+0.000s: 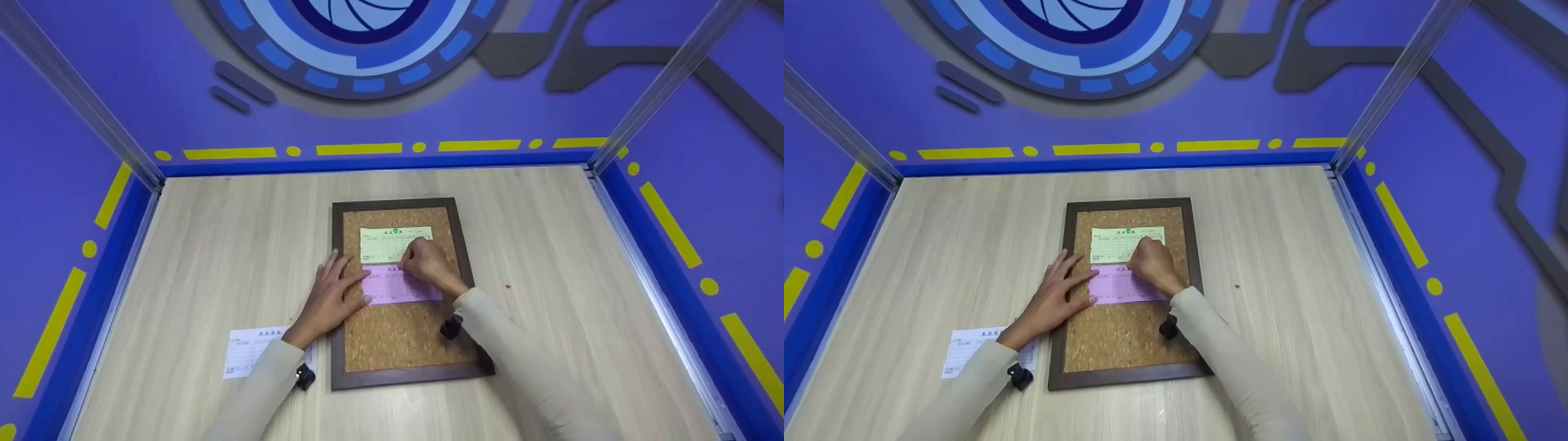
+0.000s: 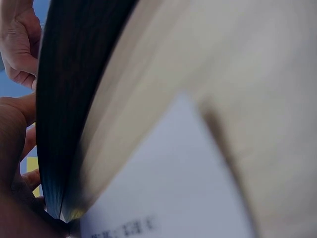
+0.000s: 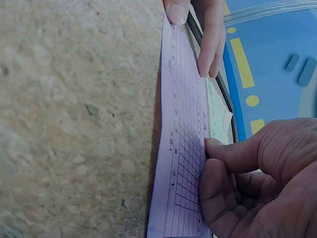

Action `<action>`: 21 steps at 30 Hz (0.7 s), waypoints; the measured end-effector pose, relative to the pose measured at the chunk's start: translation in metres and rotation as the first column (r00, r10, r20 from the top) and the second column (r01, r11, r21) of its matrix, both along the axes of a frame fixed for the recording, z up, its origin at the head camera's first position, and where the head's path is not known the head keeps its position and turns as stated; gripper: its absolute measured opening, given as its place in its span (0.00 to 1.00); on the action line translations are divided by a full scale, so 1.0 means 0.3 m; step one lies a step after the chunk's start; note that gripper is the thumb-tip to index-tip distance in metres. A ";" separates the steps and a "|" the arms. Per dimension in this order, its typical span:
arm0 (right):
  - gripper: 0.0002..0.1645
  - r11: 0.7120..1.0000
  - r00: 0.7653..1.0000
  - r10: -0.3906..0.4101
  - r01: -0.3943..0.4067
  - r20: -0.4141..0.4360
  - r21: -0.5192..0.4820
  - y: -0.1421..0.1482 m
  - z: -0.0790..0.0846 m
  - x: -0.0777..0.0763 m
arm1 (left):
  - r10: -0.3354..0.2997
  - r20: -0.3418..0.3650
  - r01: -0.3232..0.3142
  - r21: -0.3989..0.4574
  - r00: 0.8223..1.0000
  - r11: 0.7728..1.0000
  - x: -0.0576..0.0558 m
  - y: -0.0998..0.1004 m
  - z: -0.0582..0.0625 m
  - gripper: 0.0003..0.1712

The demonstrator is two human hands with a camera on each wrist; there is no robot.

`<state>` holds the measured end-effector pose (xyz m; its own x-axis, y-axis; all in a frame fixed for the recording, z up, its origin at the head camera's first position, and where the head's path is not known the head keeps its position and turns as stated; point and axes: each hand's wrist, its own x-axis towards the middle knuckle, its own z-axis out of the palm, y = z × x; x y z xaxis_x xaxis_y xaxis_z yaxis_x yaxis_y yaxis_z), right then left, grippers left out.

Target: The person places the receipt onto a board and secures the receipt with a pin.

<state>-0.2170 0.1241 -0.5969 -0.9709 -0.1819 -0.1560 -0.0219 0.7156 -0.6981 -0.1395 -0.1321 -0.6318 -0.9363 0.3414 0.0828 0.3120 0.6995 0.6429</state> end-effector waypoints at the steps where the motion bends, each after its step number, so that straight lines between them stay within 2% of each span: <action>1: 0.11 1.000 1.000 0.007 -0.007 -0.018 0.006 0.003 -0.021 -0.008 | -0.001 0.002 0.001 0.002 1.000 1.000 0.000 -0.001 0.000 0.34; 4: 0.13 0.999 0.997 0.030 -0.027 -0.070 0.035 0.011 -0.079 -0.031 | -0.001 -0.003 0.001 0.006 1.000 1.000 -0.003 -0.006 0.000 0.33; 8: 0.13 0.997 0.987 0.071 -0.067 -0.144 0.032 0.022 -0.107 -0.036 | 0.002 -0.008 -0.002 0.008 1.000 1.000 -0.006 -0.010 0.000 0.34; 12: 0.10 0.990 0.979 0.123 -0.132 -0.162 -0.042 0.034 -0.069 -0.010 | 0.005 -0.002 -0.005 0.010 1.000 1.000 -0.005 -0.010 -0.001 0.33; 15: 0.07 0.978 0.978 0.155 -0.171 -0.138 -0.118 0.045 -0.031 0.005 | 0.008 0.005 -0.008 0.013 1.000 1.000 -0.001 -0.010 -0.001 0.33; 21: 0.05 0.950 0.964 0.167 -0.213 -0.208 -0.229 0.079 -0.022 -0.003 | -0.006 0.006 0.006 0.030 1.000 1.000 0.003 -0.002 -0.001 0.33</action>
<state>-0.2179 0.1479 -0.6034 -0.9218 -0.3758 0.0953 -0.2854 0.4913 -0.8229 -0.1387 -0.1327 -0.6321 -0.9347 0.3445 0.0875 0.3123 0.6783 0.6652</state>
